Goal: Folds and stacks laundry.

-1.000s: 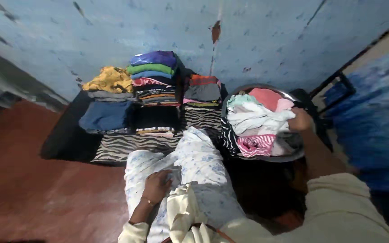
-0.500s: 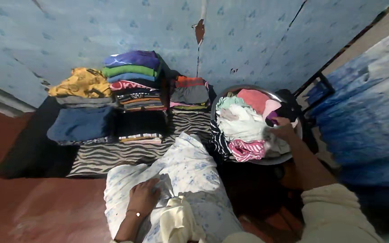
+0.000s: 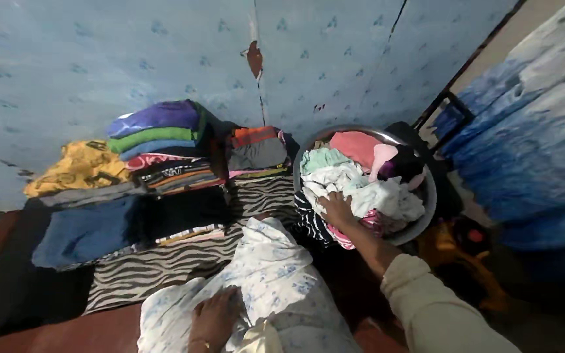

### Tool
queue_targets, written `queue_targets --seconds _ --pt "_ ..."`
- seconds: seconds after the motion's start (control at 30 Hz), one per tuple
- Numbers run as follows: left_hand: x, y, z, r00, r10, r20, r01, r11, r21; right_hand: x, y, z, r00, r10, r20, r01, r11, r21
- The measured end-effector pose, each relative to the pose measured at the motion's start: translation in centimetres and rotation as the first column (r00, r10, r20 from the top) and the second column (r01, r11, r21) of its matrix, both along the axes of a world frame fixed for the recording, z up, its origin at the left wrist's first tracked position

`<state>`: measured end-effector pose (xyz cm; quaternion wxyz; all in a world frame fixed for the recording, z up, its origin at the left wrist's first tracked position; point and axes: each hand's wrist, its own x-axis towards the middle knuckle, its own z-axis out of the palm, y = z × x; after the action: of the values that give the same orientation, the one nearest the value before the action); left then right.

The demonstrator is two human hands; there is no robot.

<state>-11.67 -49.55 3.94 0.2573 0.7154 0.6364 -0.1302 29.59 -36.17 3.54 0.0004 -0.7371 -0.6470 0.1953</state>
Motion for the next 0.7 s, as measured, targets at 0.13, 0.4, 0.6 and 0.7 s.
queue_targets --seconds 0.13,0.4,0.6,0.7 --pt "0.3 0.1 0.0 0.999 -0.041 0.024 0.042 0.999 -0.016 4.6 1.1 2.2 0.965 -0.121 -0.234 0.157 0.978 0.139" --pt "-0.1 0.7 -0.2 0.996 0.03 0.084 -0.026 0.998 -0.053 18.6 -1.0 19.2 0.87 -0.252 -0.423 0.485 0.59 0.646" --pt "0.8 1.5 -1.0 0.997 -0.003 0.082 0.009 0.997 -0.072 21.0 -1.8 25.8 0.875 -0.179 -0.45 0.484 0.349 0.803" --pt "1.2 1.6 -0.9 0.997 -0.015 0.076 0.021 0.996 -0.086 20.8 -0.6 22.6 0.898 -0.241 -0.369 0.44 0.464 0.769"
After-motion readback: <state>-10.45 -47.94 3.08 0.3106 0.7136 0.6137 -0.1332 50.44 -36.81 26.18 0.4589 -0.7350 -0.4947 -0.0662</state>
